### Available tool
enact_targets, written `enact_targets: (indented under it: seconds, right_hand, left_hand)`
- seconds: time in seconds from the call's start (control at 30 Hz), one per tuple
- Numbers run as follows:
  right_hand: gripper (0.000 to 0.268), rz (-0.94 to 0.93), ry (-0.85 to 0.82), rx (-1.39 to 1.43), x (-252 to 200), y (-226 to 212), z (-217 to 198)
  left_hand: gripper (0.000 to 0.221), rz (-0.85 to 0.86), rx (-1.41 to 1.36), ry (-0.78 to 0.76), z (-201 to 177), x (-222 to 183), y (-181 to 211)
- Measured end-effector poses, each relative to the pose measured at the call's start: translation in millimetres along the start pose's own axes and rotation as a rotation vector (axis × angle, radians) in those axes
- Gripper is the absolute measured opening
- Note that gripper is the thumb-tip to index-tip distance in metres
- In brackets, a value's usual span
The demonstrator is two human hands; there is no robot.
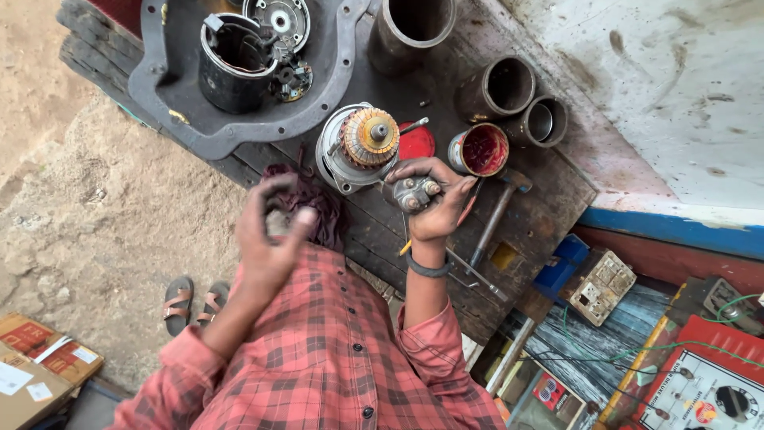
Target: The recorder is repairing a motorcycle starter motor on a workbench, assembling components and using various tools.
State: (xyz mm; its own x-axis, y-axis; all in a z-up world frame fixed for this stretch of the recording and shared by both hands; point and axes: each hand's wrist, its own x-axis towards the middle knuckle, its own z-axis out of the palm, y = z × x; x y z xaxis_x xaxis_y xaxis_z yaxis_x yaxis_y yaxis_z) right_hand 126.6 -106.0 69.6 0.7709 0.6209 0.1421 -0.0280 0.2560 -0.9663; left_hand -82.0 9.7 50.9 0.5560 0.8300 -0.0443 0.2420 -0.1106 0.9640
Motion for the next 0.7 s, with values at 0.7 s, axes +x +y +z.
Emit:
enact_targets:
  seconds: [0.7]
  right_hand:
    - [0.094, -0.071, -0.077, -0.315, 17, -24, 7]
  left_hand:
    - [0.047, 0.919, 0.65, -0.178, 56, 51, 51]
